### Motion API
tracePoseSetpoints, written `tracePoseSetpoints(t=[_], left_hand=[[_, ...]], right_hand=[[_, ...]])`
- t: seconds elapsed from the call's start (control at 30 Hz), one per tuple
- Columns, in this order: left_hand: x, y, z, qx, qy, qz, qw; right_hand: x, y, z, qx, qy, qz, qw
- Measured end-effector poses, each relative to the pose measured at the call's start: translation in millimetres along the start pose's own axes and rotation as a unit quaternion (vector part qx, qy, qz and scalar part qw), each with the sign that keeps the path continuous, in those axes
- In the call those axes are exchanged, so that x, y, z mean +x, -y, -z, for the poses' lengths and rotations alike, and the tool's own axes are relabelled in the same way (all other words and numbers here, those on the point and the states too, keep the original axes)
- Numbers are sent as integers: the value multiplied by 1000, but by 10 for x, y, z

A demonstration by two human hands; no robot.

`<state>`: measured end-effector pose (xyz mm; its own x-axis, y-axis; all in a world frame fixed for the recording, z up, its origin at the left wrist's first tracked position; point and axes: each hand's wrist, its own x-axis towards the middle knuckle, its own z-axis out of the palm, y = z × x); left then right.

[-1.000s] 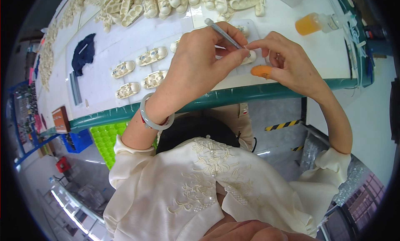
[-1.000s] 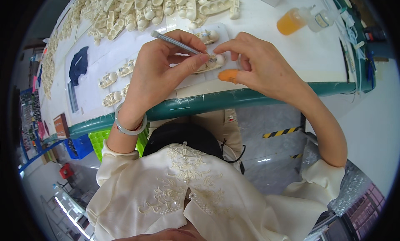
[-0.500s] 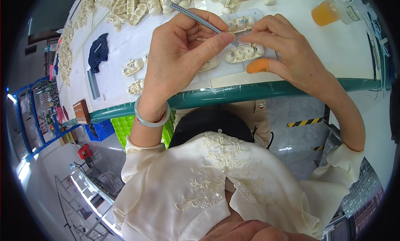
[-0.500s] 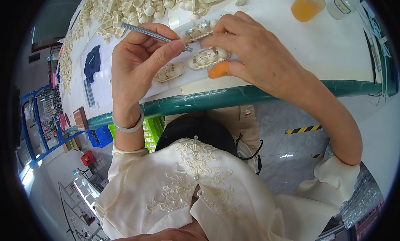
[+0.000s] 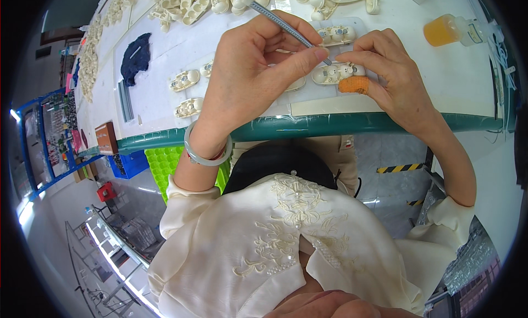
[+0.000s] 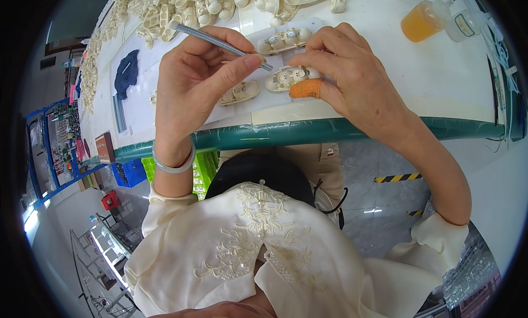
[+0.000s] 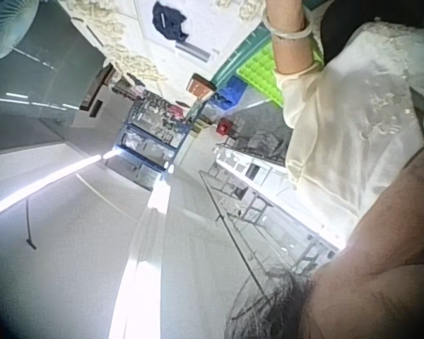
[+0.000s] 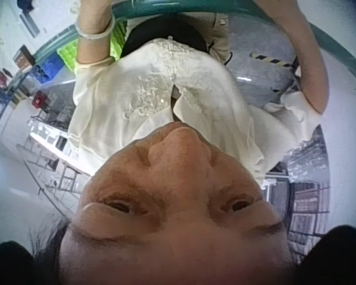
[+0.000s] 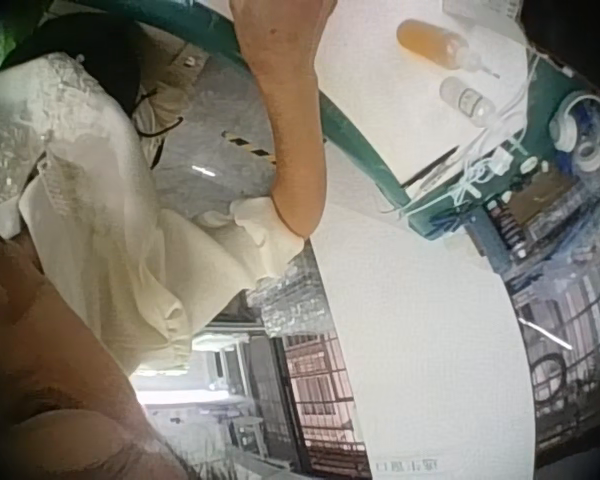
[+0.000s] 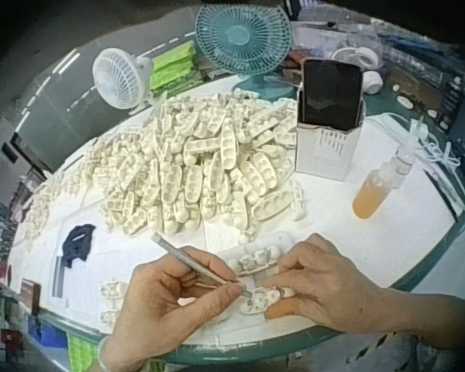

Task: Applying glue and assembling small white plastic components on a jig.

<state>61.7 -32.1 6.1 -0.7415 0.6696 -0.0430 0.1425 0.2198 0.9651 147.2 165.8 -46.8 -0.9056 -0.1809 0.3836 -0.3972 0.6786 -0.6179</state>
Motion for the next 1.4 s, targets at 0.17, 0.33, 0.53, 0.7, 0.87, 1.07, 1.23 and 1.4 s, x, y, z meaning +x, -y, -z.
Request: tracePoseSetpoints(t=[0.17,0.33,0.53,0.7,0.87,1.07,1.23,1.4], left_hand=[[29,44,-117,7,10,-25,1000],[69,79,-190,54,28,-40,997],[102,153,-250,25,-6,-58,998],[121,45,-254,87,39,-16,995],[131,55,-309,182,23,-85,979],[129,48,-289,216,30,-88,972],[116,-105,-125,36,6,-50,998],[16,-203,-81,72,-15,0,997]], right_hand=[[-25,6,22,-9,1,-15,1000],[11,20,123,9,-21,-35,999],[44,41,198,110,81,-143,980],[42,29,205,157,94,-179,967],[123,108,318,324,115,-312,886],[220,152,225,289,119,-345,885],[323,235,246,219,136,-357,898],[304,148,270,196,148,-340,908]])
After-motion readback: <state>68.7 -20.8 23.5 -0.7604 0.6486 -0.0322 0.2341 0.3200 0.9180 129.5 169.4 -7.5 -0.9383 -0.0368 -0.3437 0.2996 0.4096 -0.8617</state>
